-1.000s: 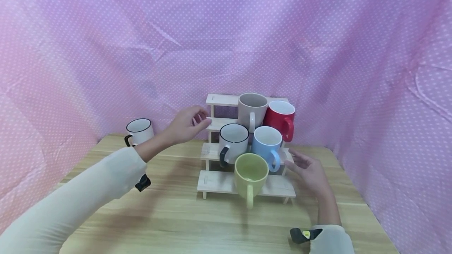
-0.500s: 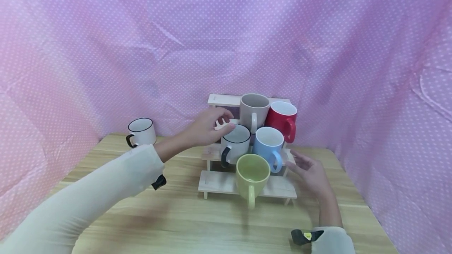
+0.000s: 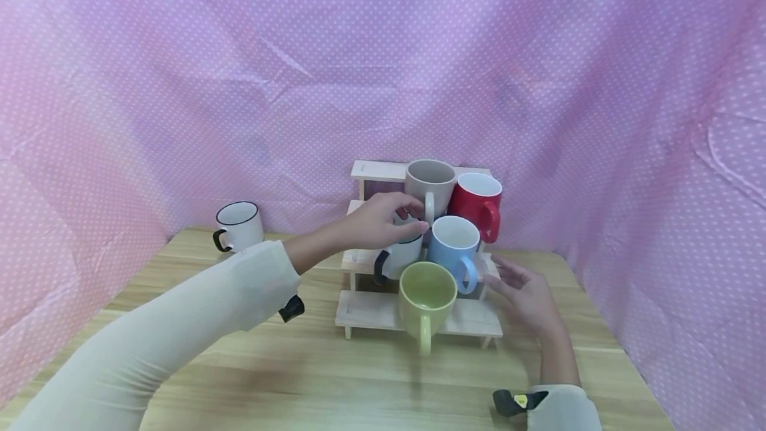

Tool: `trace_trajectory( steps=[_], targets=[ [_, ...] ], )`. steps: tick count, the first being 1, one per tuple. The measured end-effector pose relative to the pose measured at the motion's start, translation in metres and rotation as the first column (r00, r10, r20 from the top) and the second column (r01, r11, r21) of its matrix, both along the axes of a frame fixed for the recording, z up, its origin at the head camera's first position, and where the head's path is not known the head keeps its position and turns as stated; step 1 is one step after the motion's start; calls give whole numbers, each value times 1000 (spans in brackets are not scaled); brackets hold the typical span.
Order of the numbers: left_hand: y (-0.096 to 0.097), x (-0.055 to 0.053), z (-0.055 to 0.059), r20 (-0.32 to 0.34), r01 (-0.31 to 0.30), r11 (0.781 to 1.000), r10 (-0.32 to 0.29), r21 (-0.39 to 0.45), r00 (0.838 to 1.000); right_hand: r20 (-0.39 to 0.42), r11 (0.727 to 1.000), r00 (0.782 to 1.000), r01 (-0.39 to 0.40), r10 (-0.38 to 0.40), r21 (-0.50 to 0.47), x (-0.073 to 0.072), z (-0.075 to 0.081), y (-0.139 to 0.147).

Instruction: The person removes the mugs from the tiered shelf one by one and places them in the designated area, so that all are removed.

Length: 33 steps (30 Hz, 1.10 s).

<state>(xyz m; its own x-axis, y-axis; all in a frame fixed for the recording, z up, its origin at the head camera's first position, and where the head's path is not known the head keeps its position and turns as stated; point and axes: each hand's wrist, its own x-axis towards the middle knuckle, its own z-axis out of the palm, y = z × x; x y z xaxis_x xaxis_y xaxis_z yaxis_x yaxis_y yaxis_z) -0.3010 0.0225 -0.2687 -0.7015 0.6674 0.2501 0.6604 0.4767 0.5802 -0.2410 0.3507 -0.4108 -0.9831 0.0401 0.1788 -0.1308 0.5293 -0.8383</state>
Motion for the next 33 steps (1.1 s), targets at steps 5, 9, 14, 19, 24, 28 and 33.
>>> trace_trajectory(
  steps=[5, 9, 14, 19, 24, 28, 33],
  targets=[
    [7, 0, -2, 78, -4, 1000, 2, 18, 997, -11, 1000, 1000, -8, 8, -13, -1, -3, 1],
    [10, -2, -4, 152, -15, 996, 2, 83, 988, -17, 1000, 1000, -12, 12, -21, -2, -4, 1],
    [15, -4, -4, 256, -45, 982, -4, 184, 967, -17, 1000, 1000, 1, -1, -9, -1, -4, 1],
    [19, -3, 1, 461, -164, 951, 26, 263, 887, -24, 1000, 1000, 0, 0, -17, -2, -4, 1],
    [22, -1, 7, 606, -264, 918, 32, 297, 795, -23, 1000, 1000, -3, 2, -31, -3, -3, 1],
    [23, -1, 9, 651, -278, 910, 11, 309, 759, -7, 1000, 1000, 0, 0, -30, -2, -2, 1],
    [23, -3, 9, 712, -275, 895, -65, 351, 699, 9, 1000, 1000, 10, -10, -22, -1, -3, 1]
  ],
)
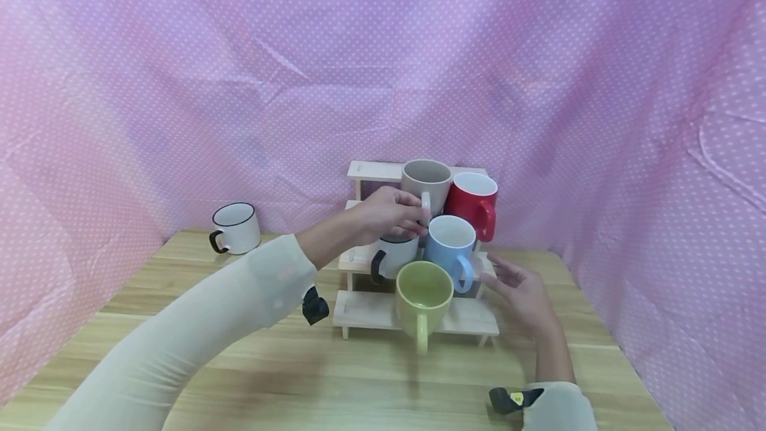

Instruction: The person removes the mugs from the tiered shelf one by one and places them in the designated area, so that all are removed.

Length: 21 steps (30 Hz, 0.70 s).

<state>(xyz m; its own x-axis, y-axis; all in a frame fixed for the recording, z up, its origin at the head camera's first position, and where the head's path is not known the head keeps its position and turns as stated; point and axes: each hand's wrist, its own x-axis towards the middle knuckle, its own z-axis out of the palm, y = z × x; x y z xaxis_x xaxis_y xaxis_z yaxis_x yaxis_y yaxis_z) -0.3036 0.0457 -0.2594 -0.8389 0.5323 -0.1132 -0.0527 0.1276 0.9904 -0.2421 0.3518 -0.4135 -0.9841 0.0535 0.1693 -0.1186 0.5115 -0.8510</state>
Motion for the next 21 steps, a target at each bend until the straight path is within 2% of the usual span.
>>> trace_trajectory(
  steps=[5, 12, 18, 21],
  targets=[
    [2, 1, 0, 58, 12, 999, -15, 52, 998, -12, 1000, 1000, -3, 3, 11, 0, -2, 1],
    [4, 3, -1, 50, 11, 999, -13, 50, 999, -7, 1000, 1000, -4, 4, 8, 1, -3, 0],
    [7, 4, -3, 87, -2, 992, -9, 124, 996, -1, 1000, 1000, -4, 4, 8, 1, -2, 0],
    [9, 5, -4, 81, -13, 991, 2, 137, 997, -3, 1000, 1000, -5, 5, 5, 0, -2, 0]
  ],
)
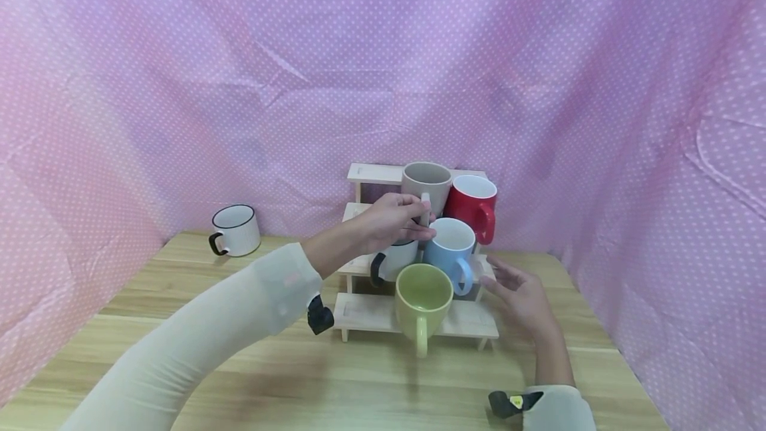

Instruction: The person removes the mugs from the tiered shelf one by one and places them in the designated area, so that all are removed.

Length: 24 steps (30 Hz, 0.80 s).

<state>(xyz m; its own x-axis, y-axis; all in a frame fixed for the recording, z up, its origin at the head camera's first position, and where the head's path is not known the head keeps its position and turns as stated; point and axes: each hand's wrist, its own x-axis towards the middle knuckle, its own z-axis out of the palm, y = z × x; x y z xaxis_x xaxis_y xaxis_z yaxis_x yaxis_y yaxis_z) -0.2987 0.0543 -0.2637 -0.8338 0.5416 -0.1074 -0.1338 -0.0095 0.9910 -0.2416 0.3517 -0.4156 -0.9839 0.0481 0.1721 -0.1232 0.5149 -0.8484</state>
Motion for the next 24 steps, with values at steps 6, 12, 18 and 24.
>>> trace_trajectory(
  steps=[6, 12, 18, 24],
  targets=[
    [3, 4, -3, -9, -46, 999, 46, 19, 999, -8, 1000, 1000, 3, -3, -5, 0, -2, 1],
    [4, 8, -3, -15, -116, 993, 117, 29, 993, -32, 1000, 999, -1, 1, -12, -1, -3, 0],
    [1, 10, -4, -65, -152, 988, 154, 33, 986, -26, 1000, 1000, -2, 1, -13, -1, -3, 0],
    [-3, 9, -4, -128, -187, 980, 194, 62, 973, -16, 1000, 1000, -2, 2, -10, -1, -2, 1]
  ],
)
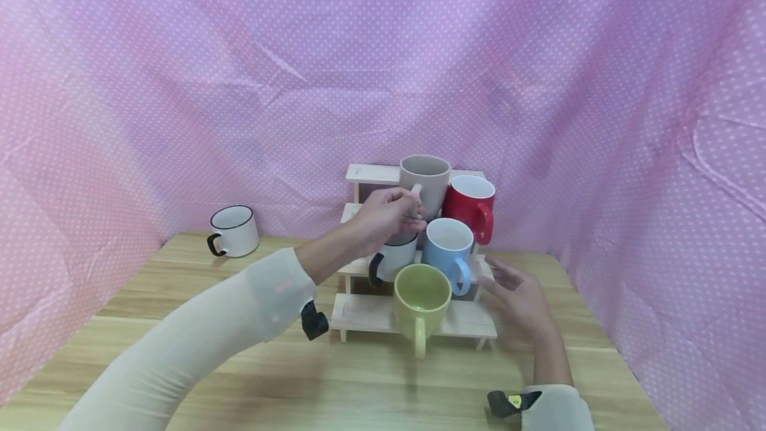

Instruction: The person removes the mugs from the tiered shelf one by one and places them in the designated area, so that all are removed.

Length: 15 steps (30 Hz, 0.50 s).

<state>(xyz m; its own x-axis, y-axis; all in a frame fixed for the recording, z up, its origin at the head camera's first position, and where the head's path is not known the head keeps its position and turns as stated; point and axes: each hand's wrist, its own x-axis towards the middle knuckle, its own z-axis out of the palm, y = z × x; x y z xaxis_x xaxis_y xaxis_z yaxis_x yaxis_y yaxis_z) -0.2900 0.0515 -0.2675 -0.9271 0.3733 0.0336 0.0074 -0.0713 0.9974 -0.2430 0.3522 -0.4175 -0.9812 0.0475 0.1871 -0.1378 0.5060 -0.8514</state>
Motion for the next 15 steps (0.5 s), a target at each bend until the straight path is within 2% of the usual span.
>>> trace_trajectory(
  steps=[9, 15],
  targets=[
    [-19, 1, 8, -63, 31, 999, -29, 39, 998, -14, 1000, 1000, -9, 9, -19, 3, 3, -2],
    [-33, -2, 13, -93, 6, 997, 1, 77, 996, -42, 999, 999, -14, 12, -39, 4, 3, -2]
  ],
)
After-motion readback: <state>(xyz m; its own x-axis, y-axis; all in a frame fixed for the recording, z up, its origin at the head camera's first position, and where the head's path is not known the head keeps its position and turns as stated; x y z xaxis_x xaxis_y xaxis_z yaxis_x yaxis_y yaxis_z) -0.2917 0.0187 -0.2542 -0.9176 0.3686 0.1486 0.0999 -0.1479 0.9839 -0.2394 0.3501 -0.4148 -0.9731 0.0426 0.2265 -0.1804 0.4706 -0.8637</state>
